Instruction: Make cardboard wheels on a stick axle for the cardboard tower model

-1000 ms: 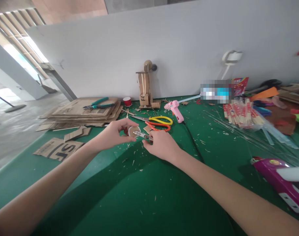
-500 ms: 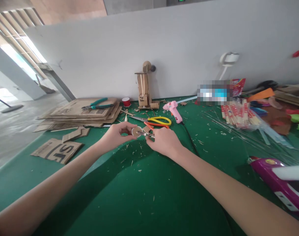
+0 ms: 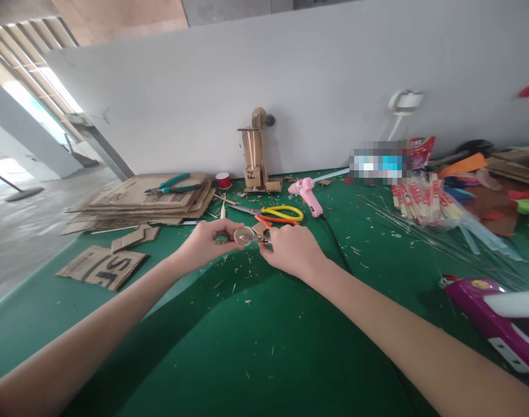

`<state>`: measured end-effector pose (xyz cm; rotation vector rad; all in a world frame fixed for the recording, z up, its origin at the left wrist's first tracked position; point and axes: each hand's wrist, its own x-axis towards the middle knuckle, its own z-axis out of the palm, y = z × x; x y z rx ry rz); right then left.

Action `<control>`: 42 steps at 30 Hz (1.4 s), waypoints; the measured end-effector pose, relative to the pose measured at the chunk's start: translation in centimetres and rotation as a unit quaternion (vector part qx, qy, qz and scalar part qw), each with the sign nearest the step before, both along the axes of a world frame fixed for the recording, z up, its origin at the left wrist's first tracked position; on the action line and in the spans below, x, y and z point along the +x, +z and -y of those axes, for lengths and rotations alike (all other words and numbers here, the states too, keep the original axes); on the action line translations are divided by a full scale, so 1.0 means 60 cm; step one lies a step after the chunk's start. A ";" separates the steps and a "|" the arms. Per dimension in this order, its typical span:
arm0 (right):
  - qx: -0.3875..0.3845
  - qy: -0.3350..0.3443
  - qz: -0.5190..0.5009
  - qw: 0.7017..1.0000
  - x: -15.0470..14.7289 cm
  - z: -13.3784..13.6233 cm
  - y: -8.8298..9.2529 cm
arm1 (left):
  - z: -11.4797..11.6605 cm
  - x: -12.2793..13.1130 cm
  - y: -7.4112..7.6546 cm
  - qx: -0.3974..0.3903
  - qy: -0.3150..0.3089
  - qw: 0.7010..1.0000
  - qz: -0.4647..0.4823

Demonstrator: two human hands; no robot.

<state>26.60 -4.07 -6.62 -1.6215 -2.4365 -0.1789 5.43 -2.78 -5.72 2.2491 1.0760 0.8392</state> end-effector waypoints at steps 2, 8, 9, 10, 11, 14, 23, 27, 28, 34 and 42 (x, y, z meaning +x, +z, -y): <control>-0.007 0.004 -0.031 0.999 0.003 0.000 0.003 | -0.001 0.001 -0.004 0.009 0.006 1.000 -0.005; -0.109 0.037 -0.236 0.965 0.018 -0.011 0.013 | 0.000 0.004 -0.002 -0.001 0.021 1.000 0.022; -0.116 0.022 -0.259 0.959 0.019 -0.013 0.013 | 0.001 0.005 0.000 0.005 0.019 1.000 0.016; -0.114 0.003 -0.268 0.957 0.018 -0.014 0.014 | 0.003 0.006 0.003 0.015 0.017 1.000 0.004; -0.104 -0.014 -0.263 0.959 0.017 -0.015 0.014 | 0.005 0.007 0.006 0.029 0.016 0.999 -0.009; -0.052 -0.034 -0.199 0.978 0.015 -0.014 0.014 | 0.011 0.012 0.011 0.075 0.016 0.996 -0.039; 0.134 0.053 -0.190 0.971 0.034 -0.013 0.005 | 0.033 0.025 0.019 0.250 -0.018 0.966 -0.065; 0.232 0.096 -0.183 0.951 0.035 -0.021 -0.003 | 0.031 0.025 0.018 0.272 0.003 0.960 -0.067; 0.236 0.109 -0.179 0.949 0.034 -0.023 -0.005 | 0.028 0.024 0.017 0.265 0.018 0.962 -0.067; 0.208 0.102 -0.170 0.958 0.030 -0.031 -0.014 | 0.016 0.012 0.018 0.209 0.049 0.975 -0.059; 0.270 0.099 -0.126 0.949 0.033 -0.036 -0.017 | 0.018 0.022 0.013 0.200 0.050 0.978 -0.025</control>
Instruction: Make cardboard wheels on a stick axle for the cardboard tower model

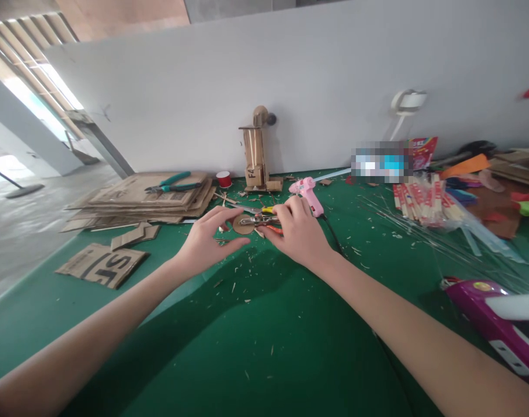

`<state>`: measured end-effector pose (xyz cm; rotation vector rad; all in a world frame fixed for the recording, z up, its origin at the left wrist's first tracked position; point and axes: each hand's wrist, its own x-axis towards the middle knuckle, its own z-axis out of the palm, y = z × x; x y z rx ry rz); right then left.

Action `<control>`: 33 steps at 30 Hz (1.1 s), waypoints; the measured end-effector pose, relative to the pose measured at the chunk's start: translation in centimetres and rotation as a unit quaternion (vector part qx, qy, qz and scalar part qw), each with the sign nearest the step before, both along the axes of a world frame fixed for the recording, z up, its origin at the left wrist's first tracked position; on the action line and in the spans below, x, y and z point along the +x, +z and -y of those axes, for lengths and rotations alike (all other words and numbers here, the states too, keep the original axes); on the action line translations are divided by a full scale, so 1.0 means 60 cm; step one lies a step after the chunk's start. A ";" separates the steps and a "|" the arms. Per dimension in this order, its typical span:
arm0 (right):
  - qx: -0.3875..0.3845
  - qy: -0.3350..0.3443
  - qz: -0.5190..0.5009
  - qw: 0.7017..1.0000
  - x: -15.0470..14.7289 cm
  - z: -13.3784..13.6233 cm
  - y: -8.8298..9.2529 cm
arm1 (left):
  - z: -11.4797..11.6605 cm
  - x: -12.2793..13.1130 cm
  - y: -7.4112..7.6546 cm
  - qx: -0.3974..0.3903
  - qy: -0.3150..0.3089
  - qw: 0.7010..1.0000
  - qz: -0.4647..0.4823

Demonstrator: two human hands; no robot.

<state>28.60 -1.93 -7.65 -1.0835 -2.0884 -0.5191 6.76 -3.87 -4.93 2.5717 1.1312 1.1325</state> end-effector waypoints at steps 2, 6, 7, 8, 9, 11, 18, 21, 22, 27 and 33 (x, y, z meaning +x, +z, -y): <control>0.007 0.007 0.004 1.000 0.000 0.001 0.001 | -0.003 0.002 -0.003 0.012 -0.005 1.000 0.007; -0.002 0.030 -0.008 1.000 0.001 0.002 0.004 | -0.010 0.000 -0.007 0.037 -0.008 0.999 0.000; -0.017 0.044 -0.014 0.999 0.002 0.003 0.004 | -0.012 -0.002 -0.007 0.040 -0.010 0.999 -0.005; -0.038 0.063 -0.020 0.997 0.003 0.003 0.005 | -0.014 -0.005 -0.007 0.044 -0.012 0.999 -0.011; -0.063 0.084 -0.029 0.994 0.003 0.004 0.006 | -0.016 -0.007 -0.006 0.049 -0.014 0.999 -0.018; -0.125 0.126 -0.053 0.983 0.003 0.006 0.008 | -0.019 -0.012 -0.005 0.069 -0.020 0.997 -0.036; -0.201 0.101 -0.125 0.966 -0.004 0.009 0.013 | -0.014 -0.012 -0.002 0.114 -0.070 0.983 -0.125; -0.221 0.090 -0.116 0.964 -0.008 0.010 0.010 | -0.011 -0.009 -0.003 0.114 -0.069 0.983 -0.128; -0.225 0.088 -0.111 0.964 -0.009 0.010 0.008 | -0.011 -0.009 -0.003 0.112 -0.069 0.983 -0.126; -0.221 0.077 -0.090 0.968 -0.013 0.013 0.000 | -0.009 -0.009 0.001 0.093 -0.097 0.984 -0.120; -0.251 0.064 -0.095 0.961 -0.014 0.017 0.000 | -0.007 -0.008 0.008 0.092 -0.115 0.981 -0.123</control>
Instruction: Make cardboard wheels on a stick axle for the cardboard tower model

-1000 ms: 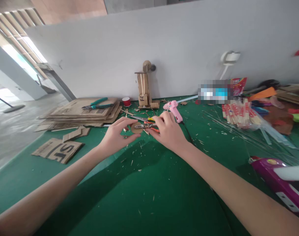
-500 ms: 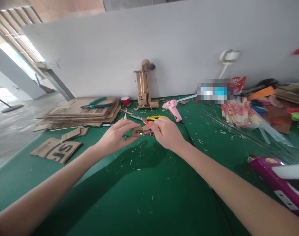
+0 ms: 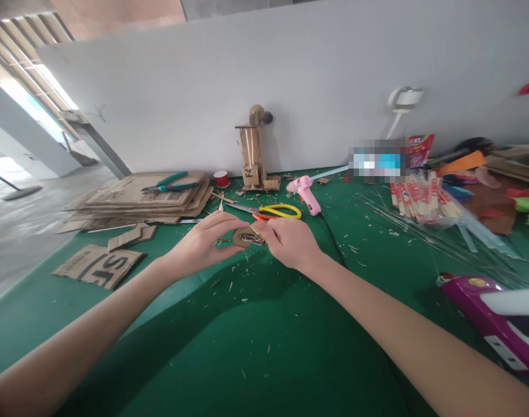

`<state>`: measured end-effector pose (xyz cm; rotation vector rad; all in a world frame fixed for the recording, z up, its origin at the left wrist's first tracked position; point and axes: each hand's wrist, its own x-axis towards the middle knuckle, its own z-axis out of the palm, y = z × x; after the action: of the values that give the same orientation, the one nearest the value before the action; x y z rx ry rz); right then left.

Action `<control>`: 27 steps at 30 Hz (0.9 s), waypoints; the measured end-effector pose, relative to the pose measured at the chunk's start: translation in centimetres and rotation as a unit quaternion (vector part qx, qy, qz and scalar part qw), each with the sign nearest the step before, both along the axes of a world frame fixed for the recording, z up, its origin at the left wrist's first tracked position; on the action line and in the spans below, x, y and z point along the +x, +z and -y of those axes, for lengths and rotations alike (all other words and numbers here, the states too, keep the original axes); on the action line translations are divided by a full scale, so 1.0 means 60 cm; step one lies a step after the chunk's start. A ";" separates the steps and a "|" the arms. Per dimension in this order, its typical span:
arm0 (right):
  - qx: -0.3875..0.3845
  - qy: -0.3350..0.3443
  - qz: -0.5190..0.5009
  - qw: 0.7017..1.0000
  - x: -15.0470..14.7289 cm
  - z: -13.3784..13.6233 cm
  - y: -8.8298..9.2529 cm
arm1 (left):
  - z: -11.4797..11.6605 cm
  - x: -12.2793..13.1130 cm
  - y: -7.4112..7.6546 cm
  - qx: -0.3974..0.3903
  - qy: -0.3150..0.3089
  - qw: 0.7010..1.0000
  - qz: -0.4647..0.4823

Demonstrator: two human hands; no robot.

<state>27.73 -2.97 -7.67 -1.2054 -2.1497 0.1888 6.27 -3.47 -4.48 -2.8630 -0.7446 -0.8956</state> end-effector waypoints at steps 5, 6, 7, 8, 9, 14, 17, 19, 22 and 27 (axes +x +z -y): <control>-0.030 0.020 -0.014 0.999 0.002 -0.001 0.001 | 0.004 0.007 -0.002 -0.008 0.006 1.000 0.010; -0.036 0.028 -0.028 0.999 0.002 -0.001 0.001 | 0.005 0.008 -0.002 -0.009 0.008 1.000 0.018; -0.040 0.039 -0.043 0.998 0.002 -0.001 0.000 | 0.005 0.008 -0.002 -0.011 0.010 1.000 0.023; -0.045 0.051 -0.055 0.996 0.001 -0.001 -0.001 | 0.006 0.008 -0.001 -0.014 0.011 1.000 0.024; -0.050 0.061 -0.064 0.995 0.000 0.000 -0.002 | 0.005 0.007 0.000 -0.017 0.012 1.000 0.021; -0.016 0.024 -0.033 0.999 -0.004 0.001 -0.006 | 0.005 0.003 0.012 -0.030 0.010 0.999 -0.010; 0.025 -0.019 0.032 0.999 -0.002 0.000 0.000 | 0.008 0.006 0.012 -0.055 0.019 0.998 -0.016; 0.041 -0.039 0.064 0.996 0.001 0.000 0.007 | 0.010 0.008 0.008 -0.065 0.023 0.998 -0.007; 0.055 -0.046 0.090 0.993 0.003 0.001 0.016 | 0.009 0.011 0.000 -0.059 0.026 0.998 0.002; 0.023 -0.030 0.087 0.995 -0.001 0.005 0.017 | 0.004 0.007 -0.002 -0.042 0.023 0.999 0.000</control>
<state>27.66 -3.26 -6.66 -1.3006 -2.2492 0.0075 6.69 -3.70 -4.60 -2.9046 -0.8635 -0.8793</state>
